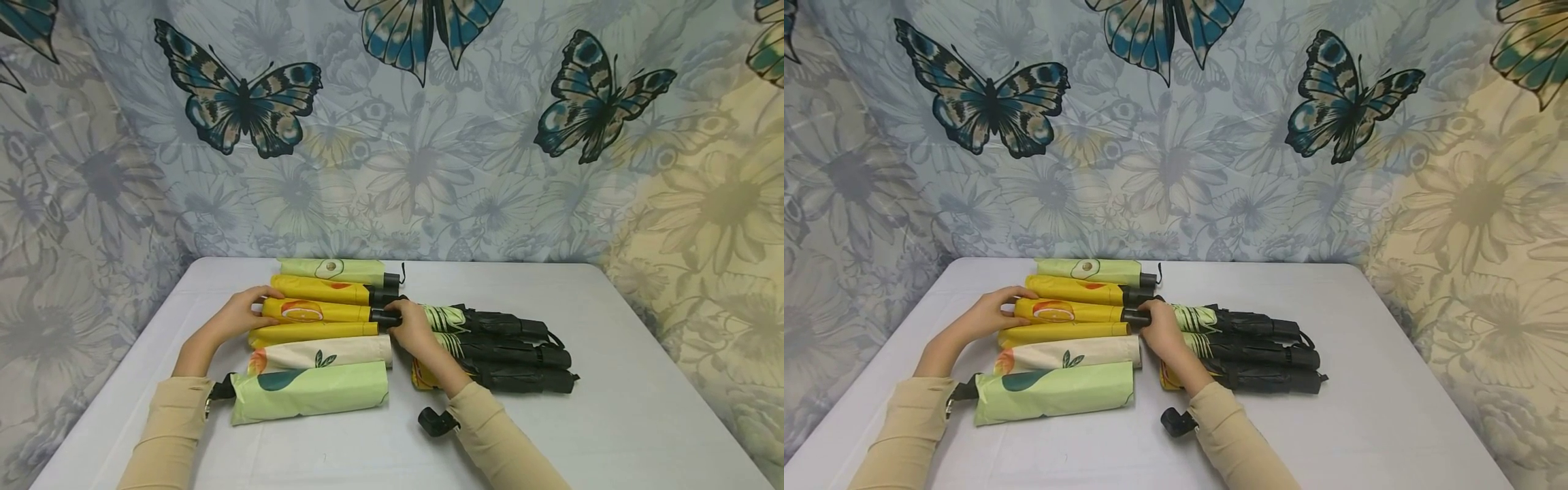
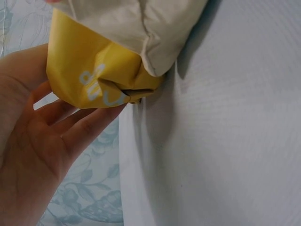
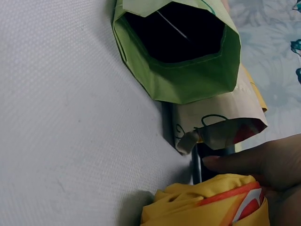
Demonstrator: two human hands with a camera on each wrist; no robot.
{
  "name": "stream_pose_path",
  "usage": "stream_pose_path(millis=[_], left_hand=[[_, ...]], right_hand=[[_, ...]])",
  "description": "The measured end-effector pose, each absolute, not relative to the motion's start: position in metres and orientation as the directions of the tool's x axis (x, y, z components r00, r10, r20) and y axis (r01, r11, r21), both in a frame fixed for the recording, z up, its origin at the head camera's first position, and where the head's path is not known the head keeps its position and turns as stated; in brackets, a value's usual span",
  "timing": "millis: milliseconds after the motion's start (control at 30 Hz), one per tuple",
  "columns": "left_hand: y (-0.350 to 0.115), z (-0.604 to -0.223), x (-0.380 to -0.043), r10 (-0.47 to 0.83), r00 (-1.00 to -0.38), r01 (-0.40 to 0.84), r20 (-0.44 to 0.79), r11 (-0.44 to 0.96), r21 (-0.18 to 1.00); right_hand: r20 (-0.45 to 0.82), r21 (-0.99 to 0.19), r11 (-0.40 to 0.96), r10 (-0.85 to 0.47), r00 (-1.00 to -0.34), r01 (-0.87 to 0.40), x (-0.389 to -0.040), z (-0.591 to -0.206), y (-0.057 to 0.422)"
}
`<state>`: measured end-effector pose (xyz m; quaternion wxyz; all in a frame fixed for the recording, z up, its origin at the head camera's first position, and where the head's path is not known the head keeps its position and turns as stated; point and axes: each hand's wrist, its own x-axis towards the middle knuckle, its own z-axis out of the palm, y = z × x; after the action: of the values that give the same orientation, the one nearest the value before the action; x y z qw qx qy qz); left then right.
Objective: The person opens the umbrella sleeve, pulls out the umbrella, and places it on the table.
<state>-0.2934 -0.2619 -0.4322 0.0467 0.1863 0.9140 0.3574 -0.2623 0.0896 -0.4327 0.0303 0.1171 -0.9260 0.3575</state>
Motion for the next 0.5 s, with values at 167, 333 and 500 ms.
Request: stream_pose_path(millis=[167,333,500], left_hand=[[-0.263,-0.433,-0.294,0.373,-0.927,0.300,0.037,0.681,0.668],[-0.263,-0.433,-0.294,0.368,-0.929,0.303,0.042,0.690,0.658],[-0.263,-0.435,-0.295,0.365,-0.931,0.293,0.030,0.693,0.659]], right_hand=[[0.162,-0.677,0.689,-0.203,-0.966,-0.259,-0.262,-0.431,0.094],[0.181,-0.707,0.642,-0.240,-0.954,-0.296,-0.263,-0.429,0.100],[0.136,-0.782,0.570,-0.242,-0.961,-0.254,-0.264,-0.428,0.108]])
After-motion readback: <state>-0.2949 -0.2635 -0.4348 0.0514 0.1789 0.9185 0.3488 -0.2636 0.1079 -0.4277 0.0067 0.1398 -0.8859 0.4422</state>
